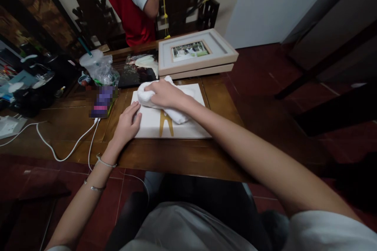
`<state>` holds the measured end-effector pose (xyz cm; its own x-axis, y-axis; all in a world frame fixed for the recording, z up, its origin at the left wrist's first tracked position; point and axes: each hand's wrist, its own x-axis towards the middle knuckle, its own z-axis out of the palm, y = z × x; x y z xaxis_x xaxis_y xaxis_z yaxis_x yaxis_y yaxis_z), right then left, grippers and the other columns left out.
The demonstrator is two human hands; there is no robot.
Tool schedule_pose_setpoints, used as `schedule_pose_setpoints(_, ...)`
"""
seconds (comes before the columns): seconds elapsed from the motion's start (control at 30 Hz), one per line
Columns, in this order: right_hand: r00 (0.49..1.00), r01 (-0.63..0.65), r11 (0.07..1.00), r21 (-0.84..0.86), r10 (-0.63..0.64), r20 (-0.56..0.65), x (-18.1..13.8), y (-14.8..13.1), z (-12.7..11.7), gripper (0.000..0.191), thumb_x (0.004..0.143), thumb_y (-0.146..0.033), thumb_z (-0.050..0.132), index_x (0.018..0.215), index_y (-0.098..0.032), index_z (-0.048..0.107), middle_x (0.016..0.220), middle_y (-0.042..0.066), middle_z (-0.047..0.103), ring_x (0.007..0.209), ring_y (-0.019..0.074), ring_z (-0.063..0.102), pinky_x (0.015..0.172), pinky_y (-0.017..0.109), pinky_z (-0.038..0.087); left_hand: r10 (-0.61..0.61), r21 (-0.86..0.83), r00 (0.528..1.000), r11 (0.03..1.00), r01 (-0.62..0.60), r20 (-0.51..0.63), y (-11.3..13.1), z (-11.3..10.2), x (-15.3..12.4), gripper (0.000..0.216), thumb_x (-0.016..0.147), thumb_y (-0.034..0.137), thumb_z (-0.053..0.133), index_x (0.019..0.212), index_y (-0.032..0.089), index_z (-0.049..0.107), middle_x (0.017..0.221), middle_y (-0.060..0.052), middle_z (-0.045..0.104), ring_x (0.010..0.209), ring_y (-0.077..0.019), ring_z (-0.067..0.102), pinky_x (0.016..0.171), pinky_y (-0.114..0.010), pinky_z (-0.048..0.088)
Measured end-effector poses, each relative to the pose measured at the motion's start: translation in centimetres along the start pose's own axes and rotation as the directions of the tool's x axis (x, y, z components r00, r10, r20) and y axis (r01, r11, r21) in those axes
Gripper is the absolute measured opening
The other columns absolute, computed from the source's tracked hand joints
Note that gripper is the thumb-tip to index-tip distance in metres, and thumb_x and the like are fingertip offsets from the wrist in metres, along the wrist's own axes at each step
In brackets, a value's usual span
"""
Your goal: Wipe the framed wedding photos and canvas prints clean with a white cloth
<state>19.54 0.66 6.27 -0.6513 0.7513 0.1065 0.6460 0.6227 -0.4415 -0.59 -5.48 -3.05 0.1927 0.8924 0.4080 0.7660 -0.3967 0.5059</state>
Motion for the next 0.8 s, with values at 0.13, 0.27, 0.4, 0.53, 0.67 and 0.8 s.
schedule_pose_setpoints(0.13,0.999,0.0,1.0,0.031,0.002,-0.044,2.6,-1.9,1.1,0.032,0.076,-0.011,0.046,0.097,-0.014,0.07,0.102,0.012,0.072,0.096,0.0253,0.061,0.08,0.03,0.038,0.016,0.035,1.0,0.999,-0.015,-0.003,0.1,-0.3,0.1,0.038,0.094,0.021,0.05,0.127,0.013,0.066,0.136,-0.017,0.067,0.134,-0.0309,0.058,0.117,-0.056,0.043)
schedule_pose_setpoints(0.27,0.999,-0.043,0.999,0.024,0.044,-0.026,3.4,-2.3,1.0,0.035,0.077,-0.011,0.047,0.102,-0.014,0.072,0.099,0.012,0.073,0.094,0.0257,0.062,0.081,0.03,0.041,0.01,0.044,1.0,0.999,-0.011,0.014,0.2,-0.5,0.1,0.038,0.094,0.02,0.05,0.127,0.011,0.066,0.135,-0.019,0.067,0.132,-0.0322,0.06,0.116,-0.057,0.044)
schedule_pose_setpoints(0.4,0.991,-0.126,0.992,0.003,0.126,-0.044,2.1,-0.3,-0.3,0.041,0.076,-0.011,0.049,0.111,-0.012,0.071,0.104,0.017,0.073,0.099,0.0306,0.062,0.087,0.034,0.043,0.007,0.036,1.0,0.999,-0.008,0.014,0.2,-0.4,0.0,0.039,0.094,0.018,0.05,0.128,0.008,0.065,0.141,-0.021,0.063,0.138,-0.0315,0.055,0.119,-0.054,0.041)
schedule_pose_setpoints(0.53,0.98,-0.187,0.982,0.02,0.188,-0.072,-1.0,2.9,-1.5,0.035,0.076,-0.014,0.049,0.103,-0.013,0.071,0.105,0.017,0.073,0.094,0.0317,0.064,0.084,0.038,0.047,0.009,0.031,1.0,0.999,-0.009,0.006,0.1,-0.2,-0.2,0.039,0.094,0.018,0.049,0.129,0.008,0.064,0.142,-0.022,0.062,0.14,-0.0309,0.053,0.12,-0.054,0.041)
schedule_pose_setpoints(0.67,0.958,-0.233,0.972,0.009,0.232,-0.168,-4.9,5.8,-2.0,0.024,0.074,-0.016,0.048,0.087,-0.019,0.068,0.084,0.01,0.069,0.083,0.0298,0.063,0.076,0.039,0.047,0.011,0.03,1.0,0.999,-0.011,-0.007,0.2,-0.1,-0.3,0.038,0.094,0.017,0.049,0.129,0.011,0.064,0.142,-0.019,0.063,0.14,-0.0299,0.053,0.12,-0.054,0.041)
schedule_pose_setpoints(0.8,0.945,-0.251,0.968,-0.021,0.24,-0.223,-9.2,7.2,-1.5,0.018,0.07,-0.015,0.046,0.076,-0.023,0.06,0.067,0.006,0.058,0.068,0.0268,0.058,0.069,0.041,0.046,0.012,0.016,1.0,1.0,-0.012,-0.009,0.2,0.1,-0.3,0.039,0.094,0.016,0.048,0.13,0.011,0.064,0.143,-0.02,0.062,0.141,-0.0307,0.052,0.121,-0.055,0.04)
